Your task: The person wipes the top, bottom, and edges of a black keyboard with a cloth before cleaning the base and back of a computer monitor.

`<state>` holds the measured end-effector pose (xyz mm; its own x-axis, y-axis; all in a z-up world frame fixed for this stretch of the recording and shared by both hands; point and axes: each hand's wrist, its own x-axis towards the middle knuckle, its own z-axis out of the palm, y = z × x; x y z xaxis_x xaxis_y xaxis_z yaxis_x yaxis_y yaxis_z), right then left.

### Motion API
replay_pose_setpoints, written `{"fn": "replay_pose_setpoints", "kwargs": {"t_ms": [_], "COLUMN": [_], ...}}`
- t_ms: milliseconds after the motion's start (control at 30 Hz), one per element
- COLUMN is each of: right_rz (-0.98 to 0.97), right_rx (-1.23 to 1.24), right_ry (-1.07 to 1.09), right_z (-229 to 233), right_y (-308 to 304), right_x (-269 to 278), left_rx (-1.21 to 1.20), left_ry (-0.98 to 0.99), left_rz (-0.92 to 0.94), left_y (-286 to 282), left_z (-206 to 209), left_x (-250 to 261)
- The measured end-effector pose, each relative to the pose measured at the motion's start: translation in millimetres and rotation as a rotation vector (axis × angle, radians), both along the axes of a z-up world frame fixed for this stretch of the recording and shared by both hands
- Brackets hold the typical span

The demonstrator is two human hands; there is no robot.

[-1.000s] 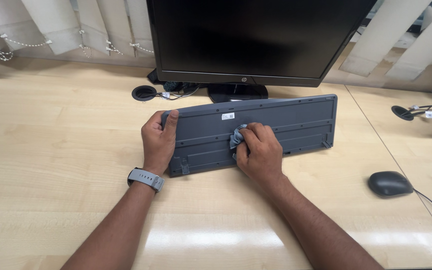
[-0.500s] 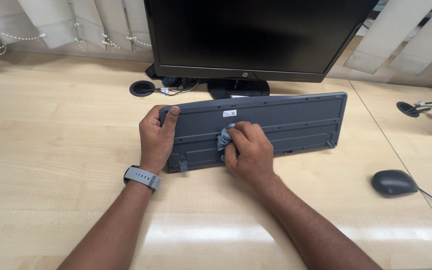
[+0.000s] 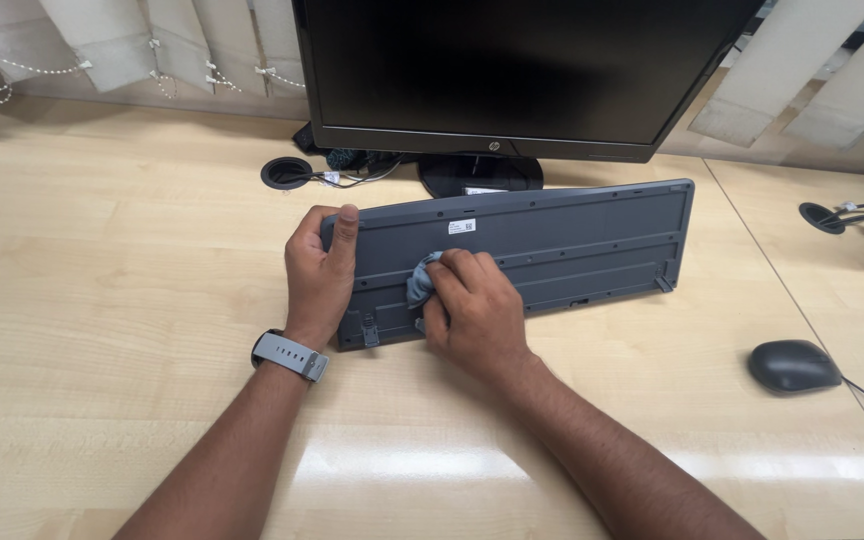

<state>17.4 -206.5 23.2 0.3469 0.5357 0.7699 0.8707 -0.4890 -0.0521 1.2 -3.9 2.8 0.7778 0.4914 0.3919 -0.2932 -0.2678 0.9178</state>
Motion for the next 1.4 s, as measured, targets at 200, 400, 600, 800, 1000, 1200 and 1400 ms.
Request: {"fn": "replay_pose_setpoints", "kwargs": {"t_ms": [200,400,600,800,1000,1200,1400], "right_rz": [0.027,0.073,0.164,0.123,-0.043,-0.312,0.027], "right_rx": [-0.036,-0.083,-0.084,-0.193,-0.138,-0.163,-0.282], "right_ry": [0.004,0.023,-0.003,-0.078,-0.059,0.040,0.183], "right_z": [0,-4,-3,-12,-23,-6,-14], "right_y": [11,37,51,25,-19,-78,-55], "right_x": [-2,-7,-21,-7,19,33,-25], "left_rx": [0.011,-0.019,0.038,0.046,0.046,0.059,0.054], "left_ry": [-0.003,0.000,-0.004,-0.051,-0.049,-0.043,-0.024], "left_rz": [0.003,0.043,0.074,0.058,0.040,0.049,0.067], "left_y": [-3,-4,5,3,3,5,4], "left_z": [8,6,-6,-2,-1,-1,-1], "left_x": [-3,0,6,5,4,7,9]}}
